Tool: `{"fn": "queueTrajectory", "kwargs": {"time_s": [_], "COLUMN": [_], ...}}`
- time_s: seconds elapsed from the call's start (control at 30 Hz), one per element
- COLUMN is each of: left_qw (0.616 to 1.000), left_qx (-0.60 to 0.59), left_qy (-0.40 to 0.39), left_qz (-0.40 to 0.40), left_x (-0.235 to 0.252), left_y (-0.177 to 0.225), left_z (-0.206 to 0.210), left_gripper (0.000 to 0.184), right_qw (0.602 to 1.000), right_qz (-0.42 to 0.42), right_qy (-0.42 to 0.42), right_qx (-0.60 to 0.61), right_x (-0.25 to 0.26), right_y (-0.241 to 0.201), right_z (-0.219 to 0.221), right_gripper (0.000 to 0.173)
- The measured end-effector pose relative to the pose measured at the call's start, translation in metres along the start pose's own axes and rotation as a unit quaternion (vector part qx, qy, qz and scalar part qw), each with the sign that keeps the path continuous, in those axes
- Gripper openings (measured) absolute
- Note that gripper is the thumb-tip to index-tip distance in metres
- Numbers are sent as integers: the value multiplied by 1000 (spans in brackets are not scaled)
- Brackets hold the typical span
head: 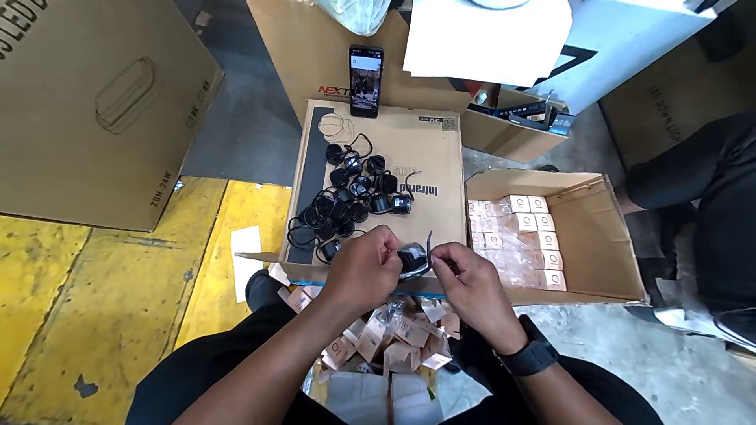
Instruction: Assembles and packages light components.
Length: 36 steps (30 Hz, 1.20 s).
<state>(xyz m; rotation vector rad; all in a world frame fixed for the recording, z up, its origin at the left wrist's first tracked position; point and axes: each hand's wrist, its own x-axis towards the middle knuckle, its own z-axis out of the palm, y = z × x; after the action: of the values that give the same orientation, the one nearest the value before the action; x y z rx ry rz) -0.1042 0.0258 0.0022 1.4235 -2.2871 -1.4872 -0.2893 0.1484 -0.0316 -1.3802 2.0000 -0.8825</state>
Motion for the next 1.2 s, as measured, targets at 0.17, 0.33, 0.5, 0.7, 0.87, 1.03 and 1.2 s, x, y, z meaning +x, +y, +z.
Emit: {"fn": "queueTrajectory", "kwargs": {"time_s": [0.17, 0.33, 0.5, 0.7, 0.87, 1.03, 1.2], "left_qw": [985, 982, 971, 938, 911, 941, 965], "left_qx": [163, 124, 136, 241, 294, 203, 89], "left_qy": [-51, -99, -135, -158, -178, -113, -51], "left_qz": [26, 103, 140, 193, 227, 245, 242], "left_x": [0, 1, 3, 2, 4, 3, 0], "left_y": [6, 2, -2, -9, -14, -14, -11], "left_z": [-4, -8, -14, -16, -14, -14, -3], "left_gripper": [16, 9, 22, 27, 26, 21, 17], "right_qw": [995, 970, 980, 946, 967, 976, 990], "right_qz": [20, 89, -117, -155, -123, -83, 31], "right_qy": [-30, -45, -118, -231, -181, -168, -140], "right_qx": [92, 223, -111, -165, -129, -109, 2], "right_x": [-1, 5, 0, 0, 0, 1, 2], "right_y": [-6, -8, 1, -2, 4, 4, -6], "right_z": [-4, -13, -13, -14, -14, -14, -12], "right_gripper": [11, 5, 31, 16, 32, 22, 25]}}
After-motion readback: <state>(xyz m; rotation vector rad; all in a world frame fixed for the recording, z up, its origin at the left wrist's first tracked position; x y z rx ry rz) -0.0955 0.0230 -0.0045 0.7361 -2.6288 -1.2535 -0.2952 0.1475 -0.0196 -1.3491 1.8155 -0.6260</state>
